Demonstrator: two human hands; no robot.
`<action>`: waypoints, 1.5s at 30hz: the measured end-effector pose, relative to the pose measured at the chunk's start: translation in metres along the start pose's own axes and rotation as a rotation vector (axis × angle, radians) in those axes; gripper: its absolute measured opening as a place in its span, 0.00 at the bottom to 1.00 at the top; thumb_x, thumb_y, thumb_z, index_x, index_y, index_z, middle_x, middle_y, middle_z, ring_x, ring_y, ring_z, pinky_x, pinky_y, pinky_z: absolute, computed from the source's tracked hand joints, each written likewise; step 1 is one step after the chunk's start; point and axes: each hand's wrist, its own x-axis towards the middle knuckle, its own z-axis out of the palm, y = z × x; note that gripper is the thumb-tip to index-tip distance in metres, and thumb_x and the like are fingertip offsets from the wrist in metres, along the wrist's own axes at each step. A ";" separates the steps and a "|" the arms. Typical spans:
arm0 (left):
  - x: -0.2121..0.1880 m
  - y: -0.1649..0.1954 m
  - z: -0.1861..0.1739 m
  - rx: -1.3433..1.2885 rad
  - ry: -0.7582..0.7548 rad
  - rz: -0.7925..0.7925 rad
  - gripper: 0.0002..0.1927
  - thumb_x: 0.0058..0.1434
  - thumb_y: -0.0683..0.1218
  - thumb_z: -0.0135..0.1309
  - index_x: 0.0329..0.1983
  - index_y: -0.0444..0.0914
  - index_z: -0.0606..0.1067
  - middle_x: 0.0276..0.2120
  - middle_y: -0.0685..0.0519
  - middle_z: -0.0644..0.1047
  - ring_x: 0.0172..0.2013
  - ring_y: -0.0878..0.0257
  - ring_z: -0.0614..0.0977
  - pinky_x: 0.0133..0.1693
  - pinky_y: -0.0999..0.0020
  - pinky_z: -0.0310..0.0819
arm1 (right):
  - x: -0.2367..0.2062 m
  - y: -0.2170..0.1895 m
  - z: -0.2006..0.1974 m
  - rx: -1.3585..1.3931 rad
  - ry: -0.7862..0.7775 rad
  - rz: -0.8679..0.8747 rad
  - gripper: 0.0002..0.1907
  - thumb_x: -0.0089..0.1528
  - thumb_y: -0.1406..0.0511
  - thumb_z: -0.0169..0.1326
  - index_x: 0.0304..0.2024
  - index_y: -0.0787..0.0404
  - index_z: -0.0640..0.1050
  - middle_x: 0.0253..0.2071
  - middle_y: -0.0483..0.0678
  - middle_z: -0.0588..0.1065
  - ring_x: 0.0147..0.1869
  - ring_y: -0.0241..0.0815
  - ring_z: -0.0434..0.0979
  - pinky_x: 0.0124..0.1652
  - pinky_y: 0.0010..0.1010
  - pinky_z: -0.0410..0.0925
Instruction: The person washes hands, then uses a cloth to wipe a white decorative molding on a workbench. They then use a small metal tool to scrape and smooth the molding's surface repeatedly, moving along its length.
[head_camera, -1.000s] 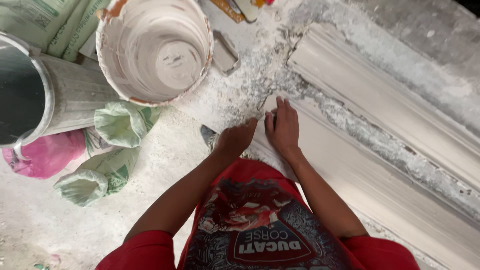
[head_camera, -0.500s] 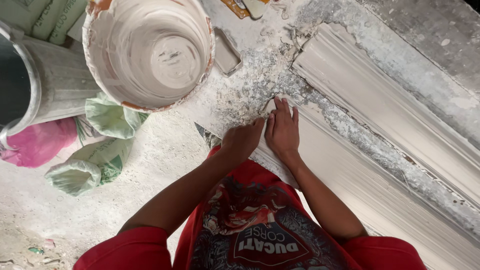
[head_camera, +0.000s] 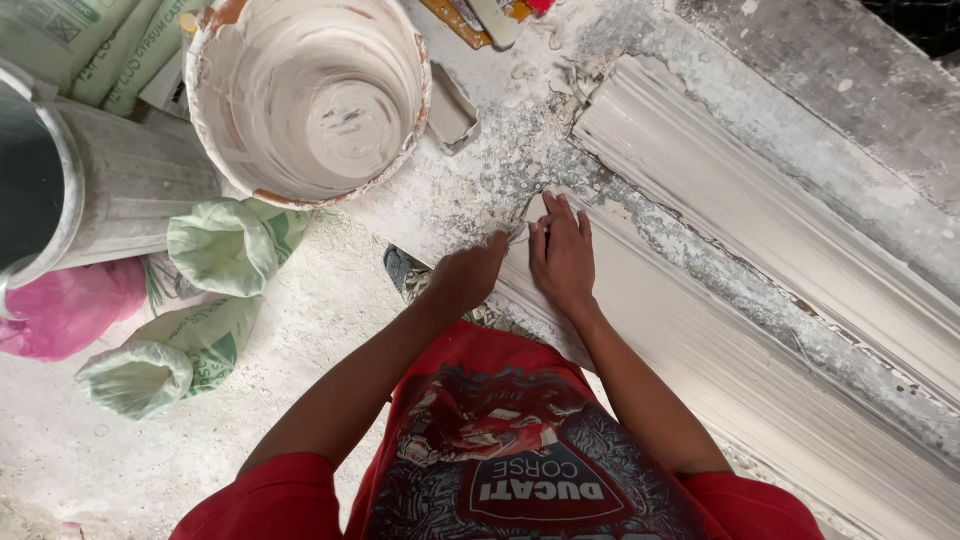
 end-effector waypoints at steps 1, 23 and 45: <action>-0.005 -0.002 0.004 0.095 0.069 0.062 0.14 0.67 0.41 0.44 0.55 0.34 0.64 0.27 0.40 0.80 0.29 0.43 0.84 0.30 0.47 0.78 | -0.001 0.000 0.000 0.007 -0.001 0.000 0.11 0.73 0.62 0.45 0.45 0.64 0.71 0.72 0.55 0.67 0.79 0.56 0.58 0.72 0.54 0.48; 0.028 0.042 -0.043 -0.002 -0.318 -0.177 0.12 0.69 0.44 0.40 0.53 0.34 0.63 0.37 0.37 0.81 0.41 0.41 0.85 0.41 0.46 0.78 | 0.018 0.007 0.004 -0.015 -0.036 0.070 0.17 0.75 0.60 0.37 0.43 0.63 0.74 0.70 0.53 0.69 0.78 0.53 0.61 0.73 0.53 0.49; -0.002 0.010 0.003 0.038 -0.050 0.013 0.11 0.70 0.43 0.39 0.51 0.33 0.62 0.30 0.37 0.81 0.33 0.40 0.85 0.34 0.43 0.79 | 0.000 -0.006 -0.004 0.065 0.032 0.076 0.15 0.74 0.59 0.44 0.42 0.63 0.73 0.70 0.53 0.69 0.78 0.55 0.61 0.72 0.52 0.50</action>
